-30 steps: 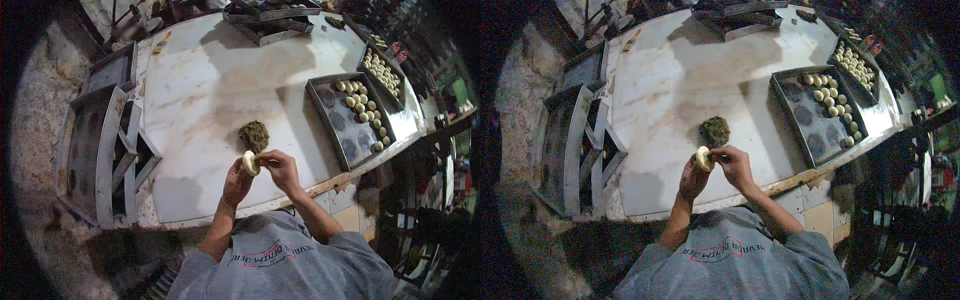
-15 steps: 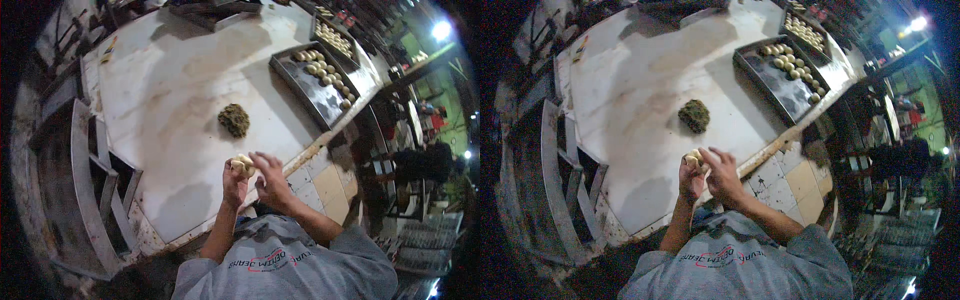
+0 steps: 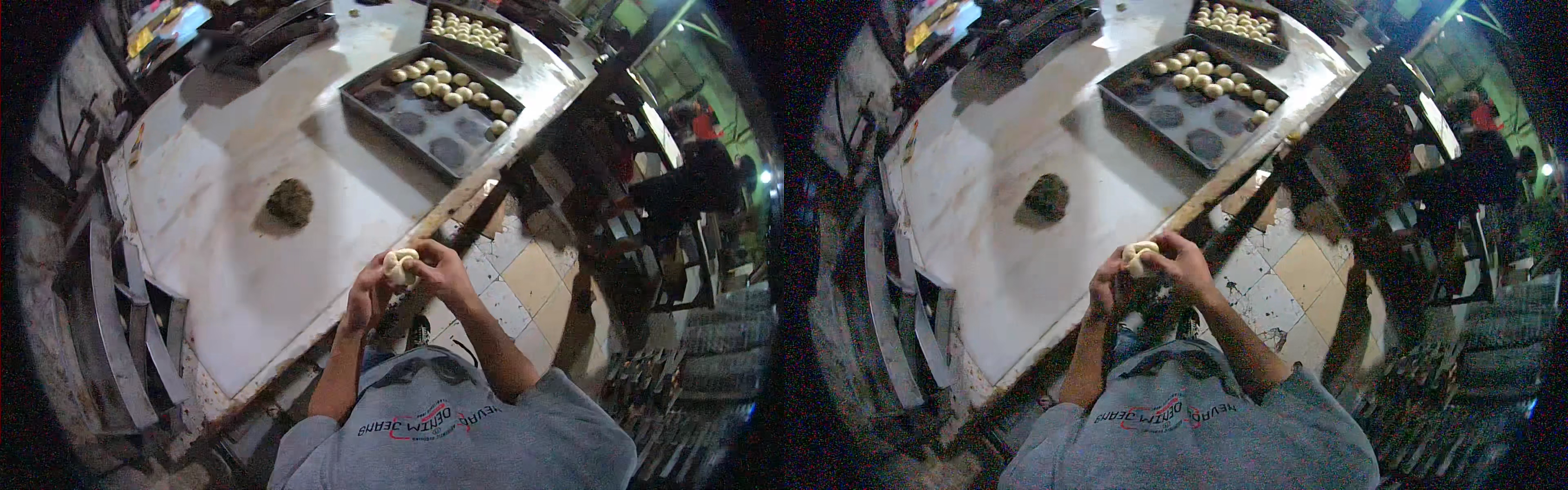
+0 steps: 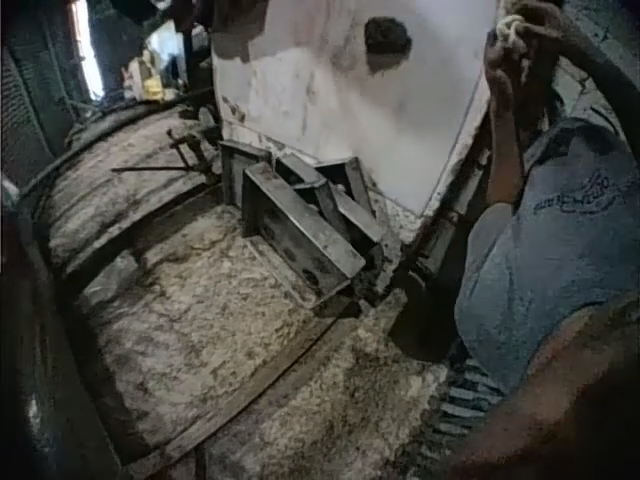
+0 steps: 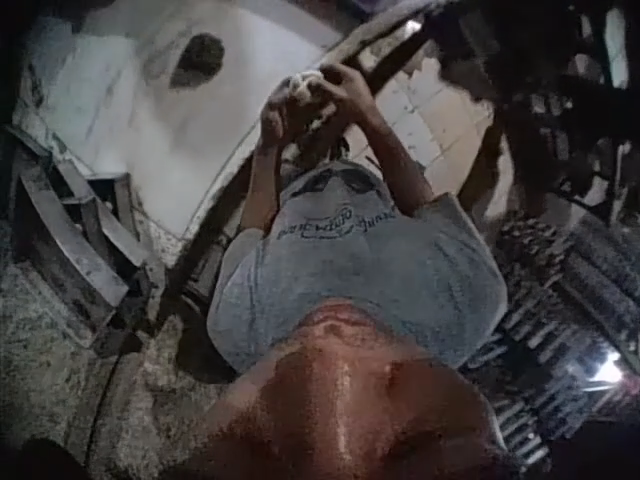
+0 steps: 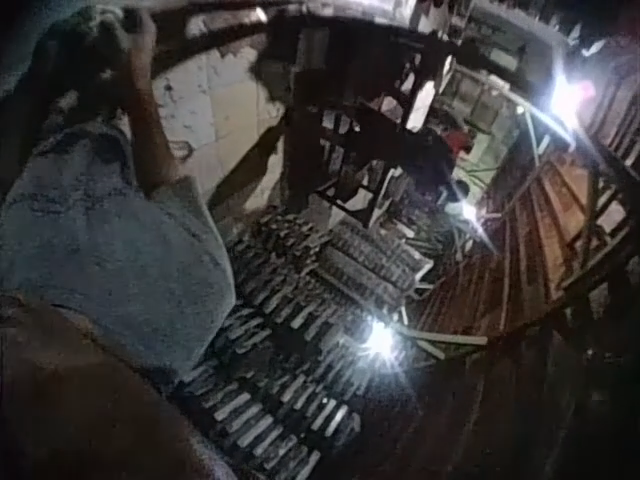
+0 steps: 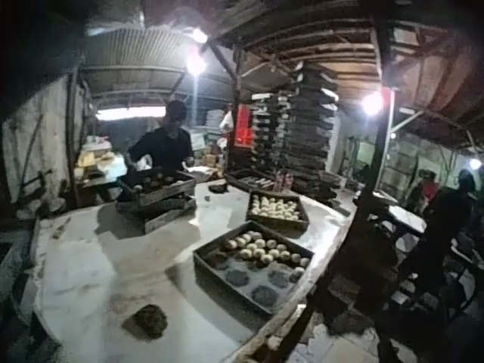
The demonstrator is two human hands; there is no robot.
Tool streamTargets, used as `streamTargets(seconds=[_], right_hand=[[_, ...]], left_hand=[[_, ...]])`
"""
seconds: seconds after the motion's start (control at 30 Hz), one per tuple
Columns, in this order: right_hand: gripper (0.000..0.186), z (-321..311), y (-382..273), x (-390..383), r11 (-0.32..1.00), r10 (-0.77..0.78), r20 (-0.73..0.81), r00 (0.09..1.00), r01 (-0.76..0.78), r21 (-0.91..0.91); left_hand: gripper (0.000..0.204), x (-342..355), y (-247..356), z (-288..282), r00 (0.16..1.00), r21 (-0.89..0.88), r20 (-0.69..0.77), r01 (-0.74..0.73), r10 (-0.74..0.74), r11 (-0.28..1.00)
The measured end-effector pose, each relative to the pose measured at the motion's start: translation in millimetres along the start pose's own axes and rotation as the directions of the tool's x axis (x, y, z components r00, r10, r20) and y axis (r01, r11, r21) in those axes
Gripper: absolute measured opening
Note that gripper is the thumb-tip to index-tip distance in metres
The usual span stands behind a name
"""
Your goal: The recorder is seen portioning dough, filling it with a dark mixture, and placing the buns onto baking trays.
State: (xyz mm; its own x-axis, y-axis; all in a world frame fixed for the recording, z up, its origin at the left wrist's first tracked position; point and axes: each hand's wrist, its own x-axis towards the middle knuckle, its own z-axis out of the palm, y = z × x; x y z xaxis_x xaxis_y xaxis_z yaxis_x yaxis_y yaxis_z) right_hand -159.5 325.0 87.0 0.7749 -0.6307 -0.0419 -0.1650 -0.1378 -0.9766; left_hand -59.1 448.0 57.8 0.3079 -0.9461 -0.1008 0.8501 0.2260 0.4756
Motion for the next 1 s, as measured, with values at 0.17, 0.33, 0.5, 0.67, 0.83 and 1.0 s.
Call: streamTargets(seconds=[0.17,0.33,0.5,0.67,0.83,1.0], right_hand=[[0.027,-65.6,25.4,-41.5,0.984,0.153,-0.086,0.984,-0.144,0.109],[0.035,-93.7,22.9,-80.3,0.994,-0.092,-0.271,0.958,0.072,-0.082],[0.033,-106.4,27.7,-84.7,0.882,-0.408,-0.146,0.901,0.348,-0.319],[0.027,-104.6,29.2,-50.6,0.872,-0.466,0.043,0.884,0.467,-0.148],[0.018,-55.8,38.3,-24.2,0.980,-0.167,0.009,0.986,0.167,-0.105],[0.015,9.9,28.9,3.1,1.000,-0.007,-0.188,0.982,0.005,-0.013]], left_hand=[[0.031,21.5,-71.5,60.6,0.961,0.581,-0.158,-0.097,0.229,0.808],[0.027,37.0,-130.9,85.5,0.840,0.317,-0.490,-0.078,0.234,0.945],[0.027,42.5,-136.4,91.9,0.835,0.562,-0.417,-0.072,0.358,0.824],[0.030,28.0,-105.8,85.0,0.863,0.584,-0.448,0.084,0.234,0.808],[0.029,8.8,-83.8,42.7,0.871,0.899,-0.155,-0.070,0.465,0.431],[0.038,-7.8,-46.6,43.2,0.730,0.913,-0.256,-0.032,0.634,0.406]])
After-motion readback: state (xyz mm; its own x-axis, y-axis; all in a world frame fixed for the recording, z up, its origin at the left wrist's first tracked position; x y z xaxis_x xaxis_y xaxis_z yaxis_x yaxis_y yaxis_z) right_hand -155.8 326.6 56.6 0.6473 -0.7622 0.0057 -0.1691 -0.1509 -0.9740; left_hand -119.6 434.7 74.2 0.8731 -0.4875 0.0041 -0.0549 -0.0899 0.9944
